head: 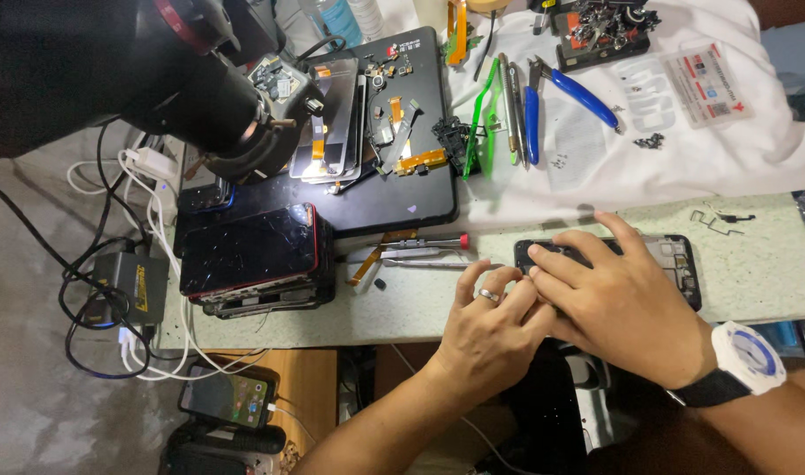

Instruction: The person disassembles a smartphone, removes the battery and internal components, and uses a screwdriver and tweezers to manipulate small parts. They place removed screws and components on the workbench and continue adjusting internal connectors.

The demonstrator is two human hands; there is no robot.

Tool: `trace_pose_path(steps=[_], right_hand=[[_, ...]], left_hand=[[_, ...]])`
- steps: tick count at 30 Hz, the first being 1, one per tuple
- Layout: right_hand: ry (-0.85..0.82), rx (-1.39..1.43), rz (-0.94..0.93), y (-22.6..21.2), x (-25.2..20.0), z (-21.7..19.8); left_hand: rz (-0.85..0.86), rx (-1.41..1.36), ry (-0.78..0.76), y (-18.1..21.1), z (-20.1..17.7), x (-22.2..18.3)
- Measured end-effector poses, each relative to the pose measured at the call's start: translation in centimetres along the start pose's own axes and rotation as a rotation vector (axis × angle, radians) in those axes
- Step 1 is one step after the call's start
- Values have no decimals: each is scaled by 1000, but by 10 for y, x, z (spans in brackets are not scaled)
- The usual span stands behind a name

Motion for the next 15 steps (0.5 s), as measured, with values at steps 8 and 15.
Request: trace_pose_path(steps=[8,15], right_hand=[[43,87,47,3,-1,6],[88,160,44,8,-7,9]], left_hand=[[21,-42,19,-4,-6,1],[-13,-138,52,-7,-7,0]])
Point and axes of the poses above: each hand's wrist, its own x-axis towards the middle knuckle, its own z-axis out of the palm, y = z × x, the point moved 3 cm from there along x, towards the middle knuckle, and after that the axes turned 14 degrees about x, right-handed, at the moved point
